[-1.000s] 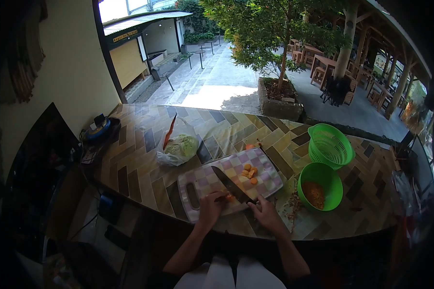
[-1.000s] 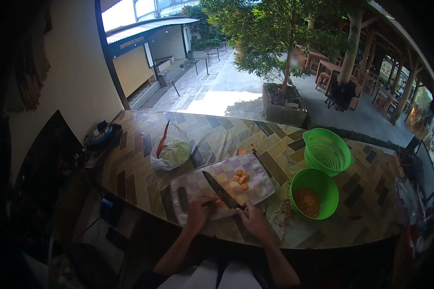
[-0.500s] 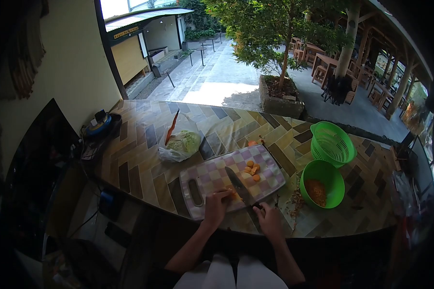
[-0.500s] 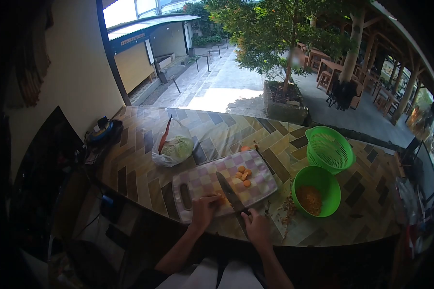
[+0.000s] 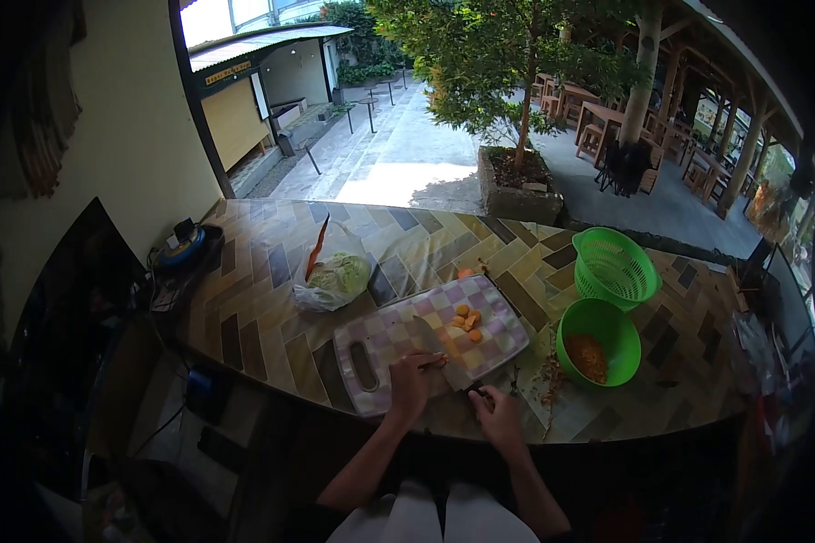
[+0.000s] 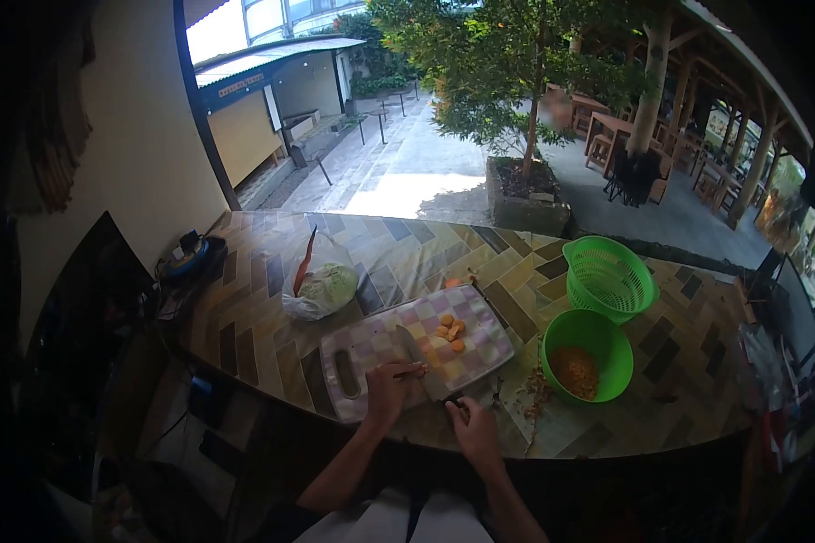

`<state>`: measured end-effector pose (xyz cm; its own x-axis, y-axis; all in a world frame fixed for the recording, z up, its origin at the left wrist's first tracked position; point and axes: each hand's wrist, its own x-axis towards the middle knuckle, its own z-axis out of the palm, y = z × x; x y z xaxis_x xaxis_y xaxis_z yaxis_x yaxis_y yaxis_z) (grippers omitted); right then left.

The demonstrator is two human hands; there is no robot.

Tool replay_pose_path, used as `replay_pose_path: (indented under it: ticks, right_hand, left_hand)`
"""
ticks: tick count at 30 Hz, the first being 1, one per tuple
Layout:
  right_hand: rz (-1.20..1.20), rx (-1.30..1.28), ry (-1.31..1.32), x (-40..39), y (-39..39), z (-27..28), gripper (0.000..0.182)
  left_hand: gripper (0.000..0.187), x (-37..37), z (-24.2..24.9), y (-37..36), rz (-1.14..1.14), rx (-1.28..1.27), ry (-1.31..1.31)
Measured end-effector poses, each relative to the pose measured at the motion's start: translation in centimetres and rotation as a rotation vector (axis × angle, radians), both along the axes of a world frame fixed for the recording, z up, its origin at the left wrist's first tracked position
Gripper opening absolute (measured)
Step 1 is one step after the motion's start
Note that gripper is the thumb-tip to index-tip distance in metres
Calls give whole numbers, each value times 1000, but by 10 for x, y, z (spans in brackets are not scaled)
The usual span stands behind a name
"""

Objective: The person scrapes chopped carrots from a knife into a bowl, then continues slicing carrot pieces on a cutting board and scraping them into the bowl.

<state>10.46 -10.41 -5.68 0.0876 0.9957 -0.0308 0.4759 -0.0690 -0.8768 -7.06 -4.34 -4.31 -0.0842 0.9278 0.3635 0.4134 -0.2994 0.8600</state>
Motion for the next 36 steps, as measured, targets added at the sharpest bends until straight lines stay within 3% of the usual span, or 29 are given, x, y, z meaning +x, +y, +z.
replay_pose_path:
  ticks: [6, 9, 12, 13, 16, 20, 24, 29, 32, 35, 36]
  right_hand:
    - [-87, -14, 170, 35, -10, 53, 29]
    - [-221, -75, 293, 62, -27, 90, 27]
    - [-369, 24, 184, 92, -48, 115, 27]
    - [-419, 67, 72, 107, -52, 109, 26]
    - [-562, 291, -293, 130, -66, 110, 25]
    - [-669, 216, -418, 144, -79, 118, 21]
    - [-691, 256, -406, 154, -85, 108, 19]
    - [-744, 288, -389, 160, -84, 96, 19]
    - [-753, 373, -385, 165, -80, 85, 18]
    - [-749, 282, -356, 162, -80, 94, 18]
    - [-741, 298, -364, 161, -79, 93, 18]
  left_hand:
    - [15, 45, 37, 17, -125, 92, -25]
    - [15, 84, 70, 20, -222, 291, 30]
    - [14, 135, 86, 20, -395, 163, -155]
    - [15, 148, 99, 15, -422, 162, -101]
    - [15, 188, 92, 19, -534, 154, -47]
    - [18, 217, 66, 27, -511, 226, 77]
    - [30, 248, 66, 13, -600, 196, -136]
    - [28, 251, 54, -9, -720, 350, 41]
    - [26, 232, 69, -15, -915, -66, 298]
    - [23, 228, 59, -5, -792, 84, 342]
    - [23, 231, 56, -2, -745, 205, 226]
